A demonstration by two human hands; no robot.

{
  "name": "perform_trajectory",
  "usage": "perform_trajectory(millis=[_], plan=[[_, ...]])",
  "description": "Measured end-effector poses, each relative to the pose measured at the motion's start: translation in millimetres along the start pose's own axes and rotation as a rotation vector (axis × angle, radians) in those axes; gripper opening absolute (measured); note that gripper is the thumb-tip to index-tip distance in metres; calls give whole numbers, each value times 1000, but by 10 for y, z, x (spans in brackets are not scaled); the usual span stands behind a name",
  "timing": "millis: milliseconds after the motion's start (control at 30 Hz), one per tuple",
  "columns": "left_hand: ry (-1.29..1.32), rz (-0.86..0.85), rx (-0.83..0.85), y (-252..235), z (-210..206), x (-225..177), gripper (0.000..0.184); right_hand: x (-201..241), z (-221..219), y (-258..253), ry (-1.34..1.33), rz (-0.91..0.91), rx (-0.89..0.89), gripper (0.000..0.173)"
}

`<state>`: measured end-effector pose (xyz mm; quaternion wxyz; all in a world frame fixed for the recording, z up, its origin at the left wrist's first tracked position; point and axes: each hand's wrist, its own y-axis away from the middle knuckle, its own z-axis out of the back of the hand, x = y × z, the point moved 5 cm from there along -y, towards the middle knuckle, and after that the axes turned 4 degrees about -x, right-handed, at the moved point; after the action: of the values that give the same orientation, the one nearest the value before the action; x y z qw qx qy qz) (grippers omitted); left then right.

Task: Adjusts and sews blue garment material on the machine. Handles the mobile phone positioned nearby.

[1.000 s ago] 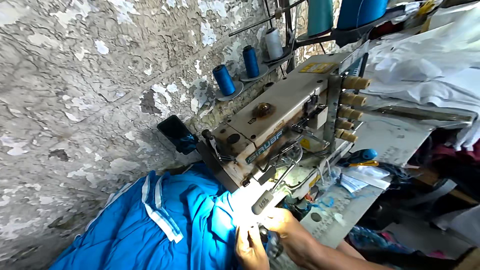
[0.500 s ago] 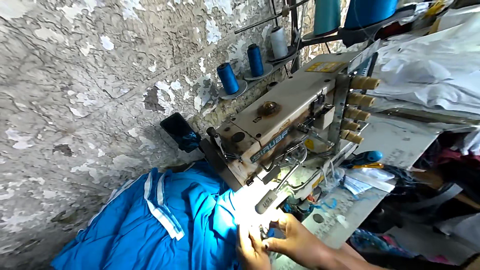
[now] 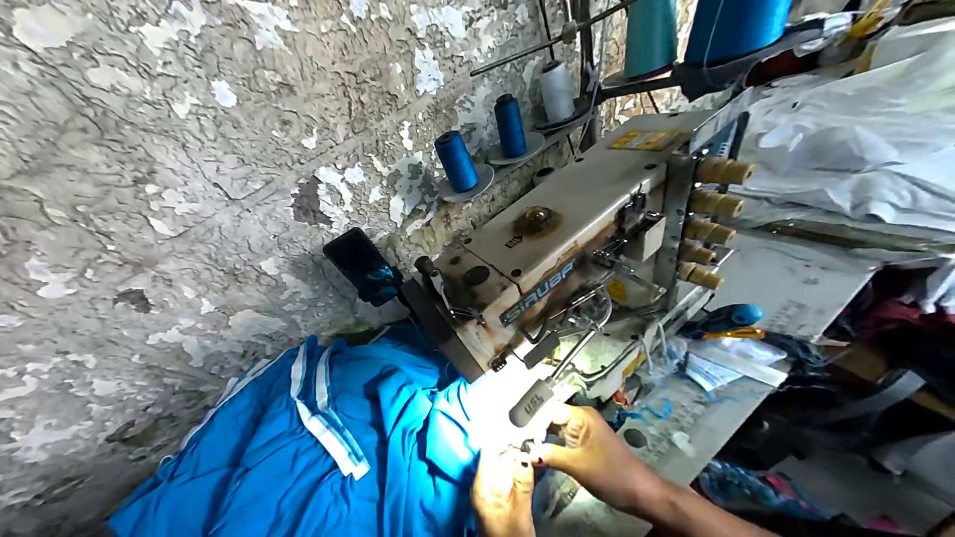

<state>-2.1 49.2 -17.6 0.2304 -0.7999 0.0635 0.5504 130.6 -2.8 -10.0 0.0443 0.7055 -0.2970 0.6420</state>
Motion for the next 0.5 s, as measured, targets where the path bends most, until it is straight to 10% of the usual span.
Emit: perform_trajectory(millis=[500], plan=[[-68, 53, -45, -23, -24, 37, 16, 74, 39, 71, 274, 579, -230, 6]])
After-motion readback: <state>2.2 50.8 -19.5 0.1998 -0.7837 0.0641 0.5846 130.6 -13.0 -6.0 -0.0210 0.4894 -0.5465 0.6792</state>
